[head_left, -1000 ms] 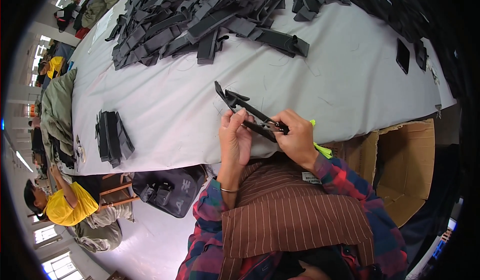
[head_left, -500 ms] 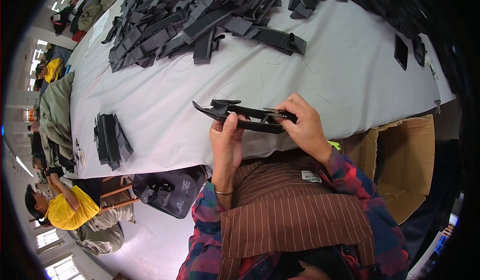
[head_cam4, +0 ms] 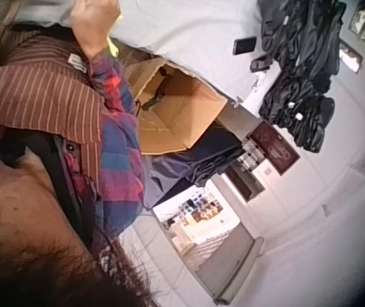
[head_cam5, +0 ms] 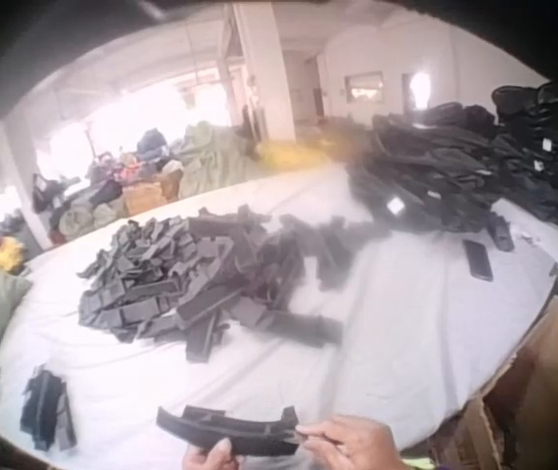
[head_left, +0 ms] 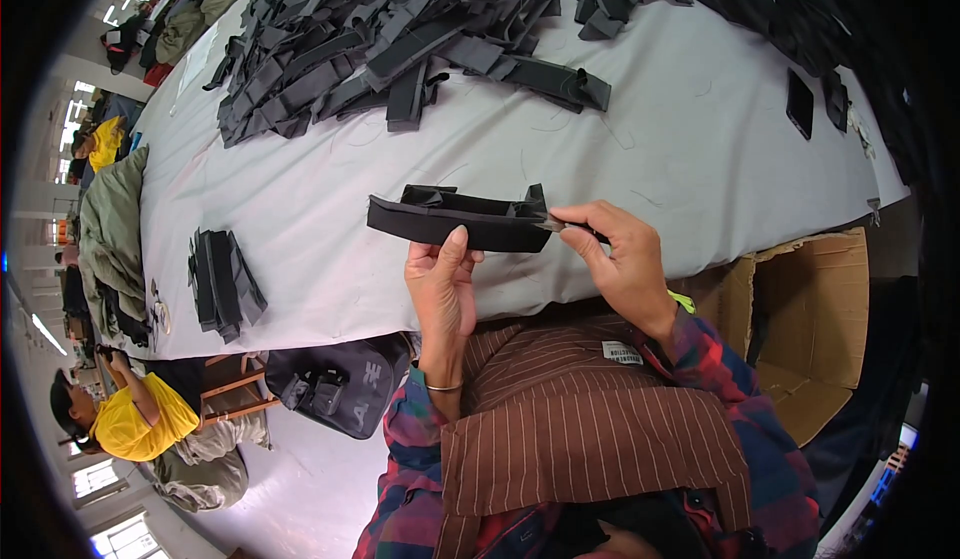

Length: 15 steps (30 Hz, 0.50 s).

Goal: Trim loose threads from black fabric straps using clippers.

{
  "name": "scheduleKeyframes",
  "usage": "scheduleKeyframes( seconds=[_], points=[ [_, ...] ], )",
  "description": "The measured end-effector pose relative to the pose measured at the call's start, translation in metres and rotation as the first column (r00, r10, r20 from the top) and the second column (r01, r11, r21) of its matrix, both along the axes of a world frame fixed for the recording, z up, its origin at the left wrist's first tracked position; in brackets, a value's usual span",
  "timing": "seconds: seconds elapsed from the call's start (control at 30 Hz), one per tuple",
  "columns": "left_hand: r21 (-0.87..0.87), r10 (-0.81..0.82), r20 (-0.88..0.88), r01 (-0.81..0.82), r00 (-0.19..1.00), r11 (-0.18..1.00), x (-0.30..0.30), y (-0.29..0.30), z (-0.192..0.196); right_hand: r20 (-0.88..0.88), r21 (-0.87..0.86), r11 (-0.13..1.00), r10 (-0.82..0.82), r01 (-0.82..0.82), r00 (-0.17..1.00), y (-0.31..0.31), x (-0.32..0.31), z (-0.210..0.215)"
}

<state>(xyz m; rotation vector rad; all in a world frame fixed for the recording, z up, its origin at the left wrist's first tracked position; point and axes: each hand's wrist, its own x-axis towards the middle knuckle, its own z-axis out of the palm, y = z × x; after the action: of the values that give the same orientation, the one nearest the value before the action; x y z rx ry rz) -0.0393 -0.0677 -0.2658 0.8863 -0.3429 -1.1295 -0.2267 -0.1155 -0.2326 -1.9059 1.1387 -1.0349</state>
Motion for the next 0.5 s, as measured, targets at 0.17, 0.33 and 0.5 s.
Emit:
scheduleKeyframes(
  seconds=[0.17,0.33,0.5],
  points=[
    [0.006,-0.008,0.040,0.008,0.999,1.000,-0.0033,0.0004,0.0056,-0.040,0.040,0.999,-0.018,0.019,0.999,0.0005,0.0041,-0.0072],
    [-0.004,-0.011,0.061,0.011,0.998,1.000,-0.0045,0.0023,0.0086,-0.091,0.164,0.986,0.004,0.011,0.996,-0.0006,0.0061,-0.0011],
    [-0.020,-0.035,0.078,0.037,0.996,0.999,-0.0057,0.0021,0.0065,-0.026,0.194,0.981,-0.006,0.011,1.000,-0.0009,0.0075,-0.0020]
  ],
)
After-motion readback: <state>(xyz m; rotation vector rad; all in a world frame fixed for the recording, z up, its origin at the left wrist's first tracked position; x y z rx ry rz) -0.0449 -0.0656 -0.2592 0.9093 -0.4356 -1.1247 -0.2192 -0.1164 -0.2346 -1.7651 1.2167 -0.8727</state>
